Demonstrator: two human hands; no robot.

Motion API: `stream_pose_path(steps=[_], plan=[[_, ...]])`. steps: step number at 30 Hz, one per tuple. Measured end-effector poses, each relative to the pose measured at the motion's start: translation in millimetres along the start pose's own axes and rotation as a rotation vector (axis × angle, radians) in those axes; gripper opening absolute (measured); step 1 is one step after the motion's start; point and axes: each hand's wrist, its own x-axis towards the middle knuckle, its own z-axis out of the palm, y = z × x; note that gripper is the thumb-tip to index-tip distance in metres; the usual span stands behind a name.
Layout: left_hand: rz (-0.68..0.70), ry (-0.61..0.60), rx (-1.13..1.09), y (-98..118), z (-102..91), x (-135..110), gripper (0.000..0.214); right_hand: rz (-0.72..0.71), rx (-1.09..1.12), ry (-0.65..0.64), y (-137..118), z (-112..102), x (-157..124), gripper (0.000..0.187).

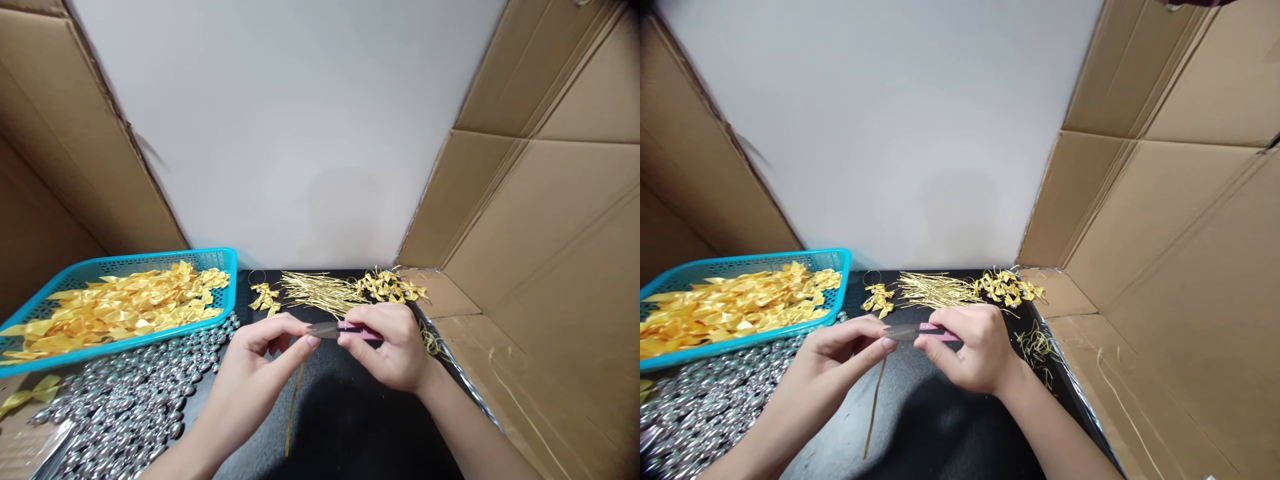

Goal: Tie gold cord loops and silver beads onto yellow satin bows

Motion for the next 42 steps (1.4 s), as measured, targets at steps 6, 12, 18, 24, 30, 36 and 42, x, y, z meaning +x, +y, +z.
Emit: stream_pose_path(steps=[6,12,18,24,30,36,42], plan=[[-0.015,-0.006,0.020,-1,0.9,1,0.020,0.001,0.004,0.003,0,1,-1,0.027],[-0.029,0.021,0.005,1,-0.3,2,0.021,0.120,0.075,0.026,7,0,-2,0.022],[-0.044,0.021,-0.012,-1,-1.5,1,0.021,0.510,-0.029,-0.109,50,13,-8,0.031],[-0.082,0.005,-0.105,-1,0.0,7,0.019,0.658,-0.229,-0.267,94,45,-27,0.017],[-0.209,-0.035,-0.290,-12,4.7,15,0.024,0.683,-0.362,-0.308,113,64,-44,0.014],[-0.501,-0.008,-0.456,-45,16.0,36,0.031,0.726,-0.408,-0.328,116,70,-49,0.019],[-0.550,0.003,-0.351,-84,16.5,52,0.034,0.732,-0.403,-0.286,113,64,-44,0.022]])
